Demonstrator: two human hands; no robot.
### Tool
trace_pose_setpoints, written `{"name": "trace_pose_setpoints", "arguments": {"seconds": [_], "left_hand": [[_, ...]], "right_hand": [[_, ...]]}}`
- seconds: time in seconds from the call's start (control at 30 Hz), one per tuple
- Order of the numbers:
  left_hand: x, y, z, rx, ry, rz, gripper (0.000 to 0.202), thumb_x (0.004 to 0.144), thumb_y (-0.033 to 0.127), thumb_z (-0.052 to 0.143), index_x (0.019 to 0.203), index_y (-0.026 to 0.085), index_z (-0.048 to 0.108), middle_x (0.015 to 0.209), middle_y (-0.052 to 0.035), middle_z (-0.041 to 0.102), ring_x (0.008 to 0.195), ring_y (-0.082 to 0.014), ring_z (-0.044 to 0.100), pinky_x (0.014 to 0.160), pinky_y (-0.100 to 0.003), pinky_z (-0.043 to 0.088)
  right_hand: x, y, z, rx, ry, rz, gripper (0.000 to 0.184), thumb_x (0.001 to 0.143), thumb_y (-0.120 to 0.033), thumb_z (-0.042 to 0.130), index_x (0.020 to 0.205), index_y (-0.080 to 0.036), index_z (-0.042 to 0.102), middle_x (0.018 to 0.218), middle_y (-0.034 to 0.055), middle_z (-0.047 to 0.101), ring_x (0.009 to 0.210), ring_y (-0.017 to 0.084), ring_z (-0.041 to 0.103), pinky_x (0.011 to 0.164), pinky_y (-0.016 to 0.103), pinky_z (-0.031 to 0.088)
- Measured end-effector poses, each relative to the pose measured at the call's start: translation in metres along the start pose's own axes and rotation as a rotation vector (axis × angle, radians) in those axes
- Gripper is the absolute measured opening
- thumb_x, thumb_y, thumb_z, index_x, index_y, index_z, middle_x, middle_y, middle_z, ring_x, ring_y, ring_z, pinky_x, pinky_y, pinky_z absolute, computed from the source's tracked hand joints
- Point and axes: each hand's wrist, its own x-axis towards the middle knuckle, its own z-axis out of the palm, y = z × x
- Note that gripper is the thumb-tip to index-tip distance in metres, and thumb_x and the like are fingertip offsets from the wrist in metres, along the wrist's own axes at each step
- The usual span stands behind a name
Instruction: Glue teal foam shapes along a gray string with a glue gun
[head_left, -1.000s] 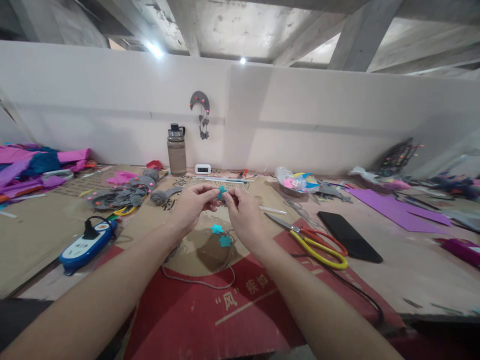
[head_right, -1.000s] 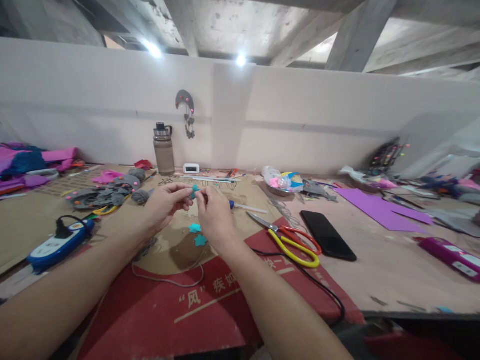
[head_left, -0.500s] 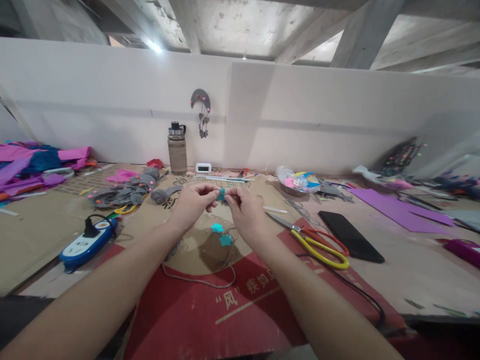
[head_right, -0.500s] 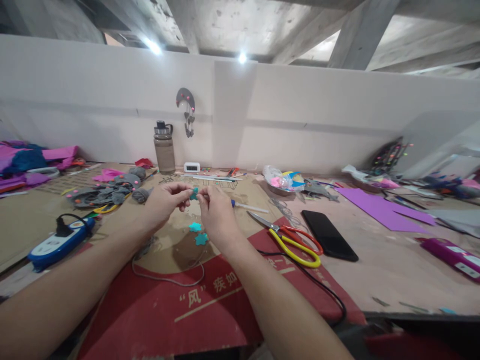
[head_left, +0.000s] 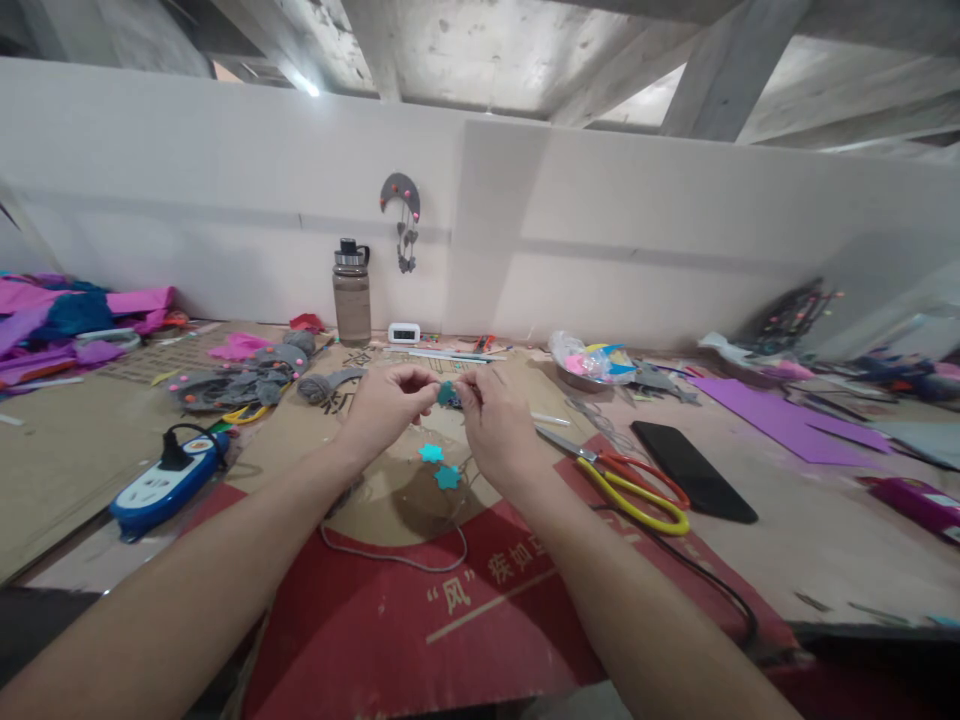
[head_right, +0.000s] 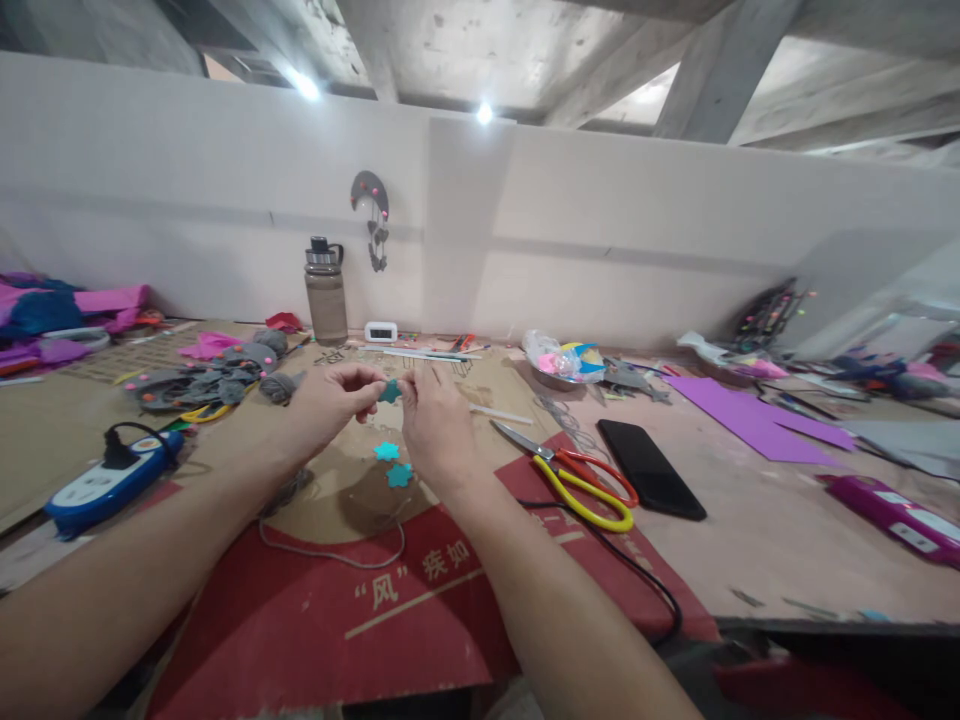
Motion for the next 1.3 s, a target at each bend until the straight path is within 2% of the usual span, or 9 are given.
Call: {"name": "trace_pose_setpoints", "arguments": {"seconds": [0.33, 0.8, 0.97, 1.17, 1.3], "left_hand": [[-0.002, 0.005, 0.0, 0.029, -0.013, 0.025, 0.01, 0.067, 0.026, 0.063, 0.07, 0.017, 0.067, 0.054, 0.0018, 0.058, 0.045, -0.0083, 0.047, 0.043, -0.019, 0.037], [0.0, 0.002, -0.002, 0.183, -0.035, 0.13, 0.011, 0.07, 0.023, 0.058, 0.072, 0.017, 0.067, 0.064, -0.0005, 0.062, 0.059, -0.0112, 0.051, 0.056, -0.022, 0.038], [0.0, 0.003, -0.003, 0.22, -0.067, 0.15, 0.012, 0.071, 0.023, 0.058, 0.073, 0.016, 0.066, 0.065, -0.0007, 0.062, 0.06, -0.0108, 0.05, 0.057, -0.022, 0.038], [0.004, -0.004, -0.006, 0.23, -0.111, 0.149, 0.012, 0.07, 0.024, 0.058, 0.074, 0.015, 0.065, 0.065, 0.0011, 0.061, 0.057, -0.0091, 0.047, 0.055, -0.021, 0.036], [0.005, -0.005, -0.006, 0.233, -0.14, 0.151, 0.012, 0.071, 0.024, 0.057, 0.075, 0.015, 0.065, 0.065, 0.0013, 0.06, 0.057, -0.0085, 0.047, 0.054, -0.02, 0.036]], "right_hand": [[0.0, 0.003, -0.001, 0.006, 0.01, -0.028, 0.014, 0.088, -0.025, 0.042, 0.085, -0.02, 0.054, 0.087, 0.0069, 0.057, 0.08, 0.02, 0.051, 0.071, 0.032, 0.038], [-0.001, 0.005, -0.001, 0.078, -0.011, -0.001, 0.017, 0.087, -0.026, 0.042, 0.086, -0.019, 0.058, 0.088, 0.0068, 0.058, 0.081, 0.019, 0.053, 0.072, 0.032, 0.039], [0.001, 0.01, 0.002, 0.209, -0.035, 0.081, 0.016, 0.085, -0.03, 0.047, 0.084, -0.019, 0.058, 0.079, 0.0043, 0.058, 0.071, 0.016, 0.052, 0.064, 0.029, 0.04], [0.005, 0.017, 0.004, 0.408, -0.151, 0.27, 0.019, 0.08, -0.036, 0.05, 0.077, -0.019, 0.057, 0.056, -0.0042, 0.046, 0.05, 0.01, 0.041, 0.05, 0.024, 0.035], [0.007, 0.021, 0.004, 0.535, -0.229, 0.339, 0.021, 0.077, -0.039, 0.052, 0.075, -0.019, 0.056, 0.054, -0.0053, 0.045, 0.045, 0.008, 0.037, 0.045, 0.022, 0.032]]}}
